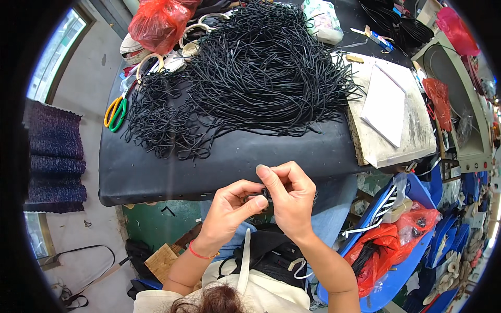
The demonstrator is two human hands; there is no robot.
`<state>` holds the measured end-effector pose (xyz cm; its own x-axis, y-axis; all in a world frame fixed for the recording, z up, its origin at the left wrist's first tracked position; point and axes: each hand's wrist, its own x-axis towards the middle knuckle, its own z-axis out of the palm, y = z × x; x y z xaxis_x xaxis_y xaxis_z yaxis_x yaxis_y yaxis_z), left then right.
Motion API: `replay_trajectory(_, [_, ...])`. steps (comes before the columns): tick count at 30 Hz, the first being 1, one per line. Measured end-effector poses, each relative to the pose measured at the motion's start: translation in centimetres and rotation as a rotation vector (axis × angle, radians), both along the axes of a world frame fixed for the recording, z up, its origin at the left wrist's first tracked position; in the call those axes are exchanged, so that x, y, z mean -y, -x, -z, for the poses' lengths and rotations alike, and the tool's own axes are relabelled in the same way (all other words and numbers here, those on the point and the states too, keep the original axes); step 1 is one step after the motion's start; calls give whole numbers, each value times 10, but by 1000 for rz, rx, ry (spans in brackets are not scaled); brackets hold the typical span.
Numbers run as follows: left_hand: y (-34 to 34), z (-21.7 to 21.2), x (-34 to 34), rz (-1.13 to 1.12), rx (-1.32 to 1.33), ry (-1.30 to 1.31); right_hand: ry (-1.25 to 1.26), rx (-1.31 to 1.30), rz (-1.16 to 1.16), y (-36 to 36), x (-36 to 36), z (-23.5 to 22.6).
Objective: The person repeatedly picks up black cable ties from a pile on a table and ties them into loops by hand. They pull the ends to tighten each loop and place the finished loops back onto the pile. The process is continuous and repetitive throughout the clip.
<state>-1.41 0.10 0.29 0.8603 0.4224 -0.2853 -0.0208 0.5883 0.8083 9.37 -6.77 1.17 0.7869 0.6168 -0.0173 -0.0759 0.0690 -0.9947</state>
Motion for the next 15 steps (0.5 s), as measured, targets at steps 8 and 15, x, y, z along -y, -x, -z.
replay_trajectory(8, [-3,3,-7,-68,-43,-302,248,-9,-83,-24,25,5])
replay_trajectory(15, [7,1,-14,80,-105,-280,211,-226,-331,-14,17,-2])
